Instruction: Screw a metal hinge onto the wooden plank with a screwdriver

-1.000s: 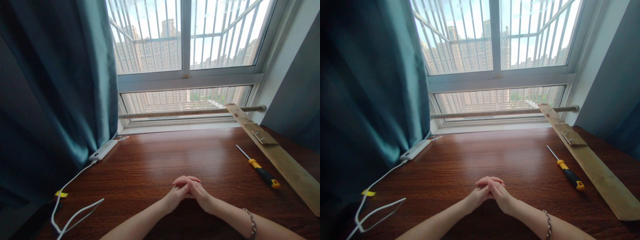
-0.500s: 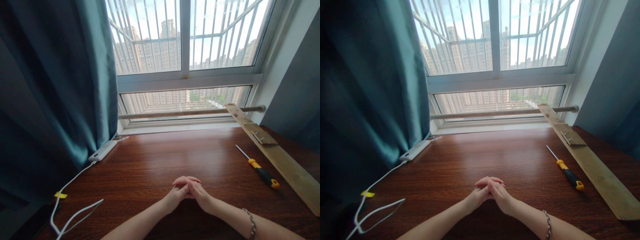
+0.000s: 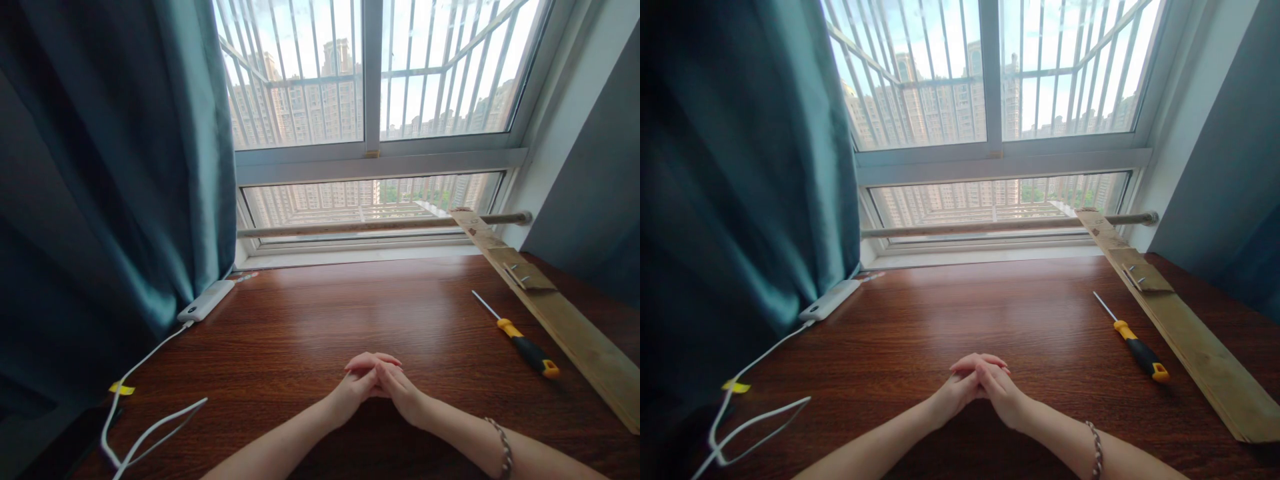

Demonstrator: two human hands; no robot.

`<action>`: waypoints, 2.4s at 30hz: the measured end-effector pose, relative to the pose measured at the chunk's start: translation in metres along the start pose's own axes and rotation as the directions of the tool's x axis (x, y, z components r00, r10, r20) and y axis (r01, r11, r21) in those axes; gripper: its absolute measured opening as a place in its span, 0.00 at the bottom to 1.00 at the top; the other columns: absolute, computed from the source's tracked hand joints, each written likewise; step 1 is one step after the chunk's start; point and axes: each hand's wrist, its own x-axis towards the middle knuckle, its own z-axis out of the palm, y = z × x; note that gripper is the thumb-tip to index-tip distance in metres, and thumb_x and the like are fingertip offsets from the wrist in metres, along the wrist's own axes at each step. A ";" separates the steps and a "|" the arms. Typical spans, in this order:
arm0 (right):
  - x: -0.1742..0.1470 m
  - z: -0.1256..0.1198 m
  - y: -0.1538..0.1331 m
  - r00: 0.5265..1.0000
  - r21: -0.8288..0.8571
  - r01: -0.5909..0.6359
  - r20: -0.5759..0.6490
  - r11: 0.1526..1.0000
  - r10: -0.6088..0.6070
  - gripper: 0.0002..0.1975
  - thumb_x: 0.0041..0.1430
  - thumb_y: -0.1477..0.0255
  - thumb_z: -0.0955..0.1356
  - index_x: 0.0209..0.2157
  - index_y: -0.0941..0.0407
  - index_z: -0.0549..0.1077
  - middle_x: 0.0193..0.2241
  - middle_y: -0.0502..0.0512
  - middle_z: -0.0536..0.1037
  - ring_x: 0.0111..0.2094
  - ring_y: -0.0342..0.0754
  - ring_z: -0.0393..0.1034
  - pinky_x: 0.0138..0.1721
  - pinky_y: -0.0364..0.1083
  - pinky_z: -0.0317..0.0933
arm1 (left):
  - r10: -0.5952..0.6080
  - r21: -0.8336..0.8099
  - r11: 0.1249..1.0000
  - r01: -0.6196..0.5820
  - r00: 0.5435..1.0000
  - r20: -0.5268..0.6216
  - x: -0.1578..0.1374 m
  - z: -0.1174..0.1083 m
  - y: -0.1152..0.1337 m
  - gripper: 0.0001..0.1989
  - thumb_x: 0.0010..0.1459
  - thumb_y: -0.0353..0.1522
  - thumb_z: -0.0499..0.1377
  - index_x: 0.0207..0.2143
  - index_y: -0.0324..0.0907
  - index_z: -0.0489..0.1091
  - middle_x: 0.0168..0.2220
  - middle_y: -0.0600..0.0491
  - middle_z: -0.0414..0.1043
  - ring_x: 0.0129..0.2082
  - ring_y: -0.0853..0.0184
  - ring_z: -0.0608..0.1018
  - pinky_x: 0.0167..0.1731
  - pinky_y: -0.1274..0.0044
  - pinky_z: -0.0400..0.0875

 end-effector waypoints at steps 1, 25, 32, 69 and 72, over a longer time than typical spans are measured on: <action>0.000 0.000 0.000 1.000 -0.008 0.011 -0.002 1.000 -0.011 0.23 0.64 0.62 0.52 0.44 0.57 0.72 0.41 0.58 0.73 0.46 0.49 0.66 0.50 0.50 0.58 | 0.002 0.002 1.000 -0.002 1.000 0.001 0.000 -0.001 0.000 0.19 0.56 0.41 0.54 0.47 0.40 0.66 0.47 0.41 0.66 0.48 0.55 0.69 0.45 0.62 0.65; 0.001 0.001 -0.002 1.000 -0.049 0.008 -0.009 0.999 -0.008 0.24 0.64 0.61 0.52 0.43 0.57 0.71 0.41 0.58 0.73 0.46 0.48 0.66 0.49 0.49 0.59 | 0.003 -0.002 1.000 -0.003 1.000 -0.006 0.000 -0.002 -0.004 0.20 0.55 0.41 0.54 0.47 0.40 0.66 0.47 0.42 0.66 0.47 0.57 0.70 0.44 0.64 0.66; 0.001 0.000 -0.004 1.000 -0.055 -0.009 -0.003 0.998 0.009 0.25 0.63 0.58 0.51 0.44 0.57 0.71 0.41 0.59 0.73 0.46 0.49 0.66 0.49 0.51 0.59 | -0.010 0.017 1.000 0.010 1.000 -0.018 -0.001 0.000 0.000 0.20 0.55 0.41 0.54 0.46 0.40 0.67 0.47 0.42 0.66 0.47 0.56 0.70 0.44 0.64 0.66; 0.000 0.001 -0.001 1.000 -0.045 0.002 -0.024 0.999 -0.003 0.25 0.63 0.59 0.51 0.43 0.57 0.72 0.41 0.58 0.73 0.45 0.48 0.66 0.49 0.50 0.59 | -0.021 -0.024 1.000 0.020 1.000 -0.020 0.001 0.002 0.001 0.19 0.55 0.41 0.55 0.46 0.40 0.67 0.47 0.42 0.67 0.48 0.56 0.69 0.45 0.63 0.66; 0.000 0.001 -0.003 1.000 -0.035 -0.009 -0.021 0.999 0.008 0.25 0.63 0.58 0.51 0.43 0.56 0.72 0.41 0.58 0.73 0.45 0.48 0.66 0.49 0.50 0.59 | -0.021 -0.026 0.999 0.020 1.000 -0.021 0.001 0.001 -0.001 0.19 0.55 0.41 0.55 0.46 0.40 0.67 0.46 0.42 0.67 0.48 0.56 0.70 0.44 0.63 0.66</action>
